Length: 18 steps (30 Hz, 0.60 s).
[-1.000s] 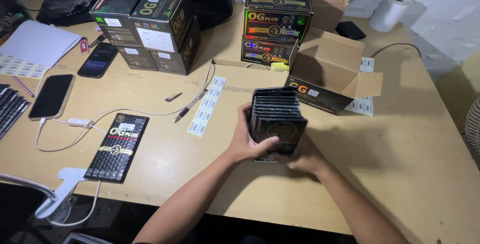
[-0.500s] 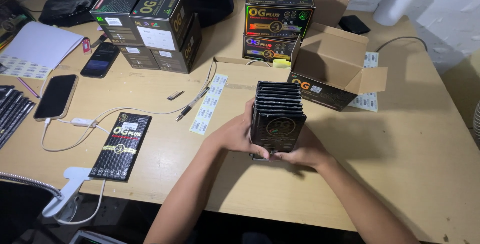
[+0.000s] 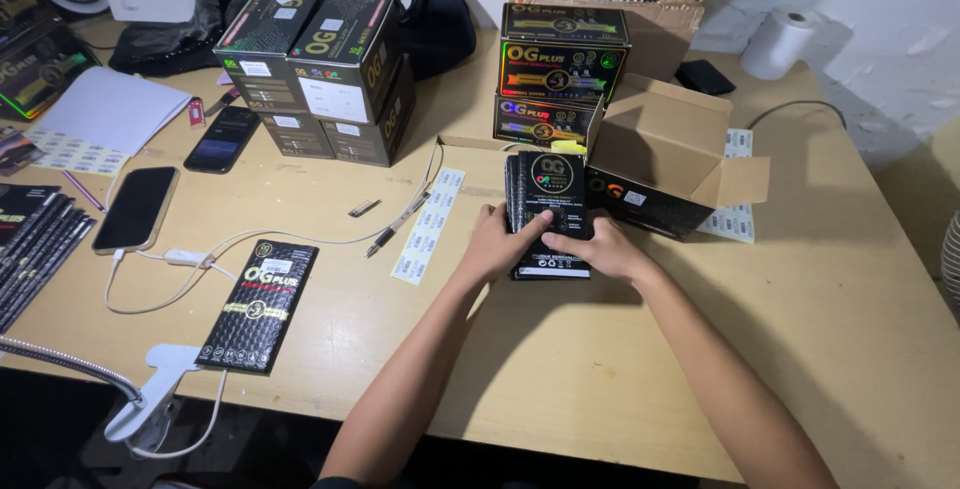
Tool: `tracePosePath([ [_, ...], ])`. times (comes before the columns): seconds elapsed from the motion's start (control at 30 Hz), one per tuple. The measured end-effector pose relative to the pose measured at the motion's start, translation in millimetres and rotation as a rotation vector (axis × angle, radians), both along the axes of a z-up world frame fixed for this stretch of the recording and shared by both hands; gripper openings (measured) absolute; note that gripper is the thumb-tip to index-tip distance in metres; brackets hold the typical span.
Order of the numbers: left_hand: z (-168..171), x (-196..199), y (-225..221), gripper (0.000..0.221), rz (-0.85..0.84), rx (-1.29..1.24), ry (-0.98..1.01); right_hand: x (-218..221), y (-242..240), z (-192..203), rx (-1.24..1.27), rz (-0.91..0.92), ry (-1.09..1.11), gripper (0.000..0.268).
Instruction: Unboxing, inspecting, and labeling mobile phone replacement screens for inventory or shipping.
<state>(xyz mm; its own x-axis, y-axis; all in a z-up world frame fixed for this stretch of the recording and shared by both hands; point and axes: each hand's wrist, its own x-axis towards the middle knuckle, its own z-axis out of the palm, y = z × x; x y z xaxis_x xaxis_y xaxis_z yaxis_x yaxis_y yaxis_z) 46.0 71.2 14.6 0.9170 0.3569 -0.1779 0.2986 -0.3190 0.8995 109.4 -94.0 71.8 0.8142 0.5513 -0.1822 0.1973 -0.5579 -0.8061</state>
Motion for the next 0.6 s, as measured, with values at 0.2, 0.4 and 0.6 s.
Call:
tracePosePath([
  [0.2,-38,25,27,0.114,0.009,0.041,-0.003,9,12,-11,0.007,-0.075,0.096,0.063],
  [0.4,-2,-19,34,0.064,0.064,0.586,-0.32,22,-8,-24,-0.03,-0.122,0.017,0.053],
  [0.6,6,-34,37,0.034,0.192,0.391,-0.561,33,-48,-50,0.111,-0.101,-0.192,0.032],
])
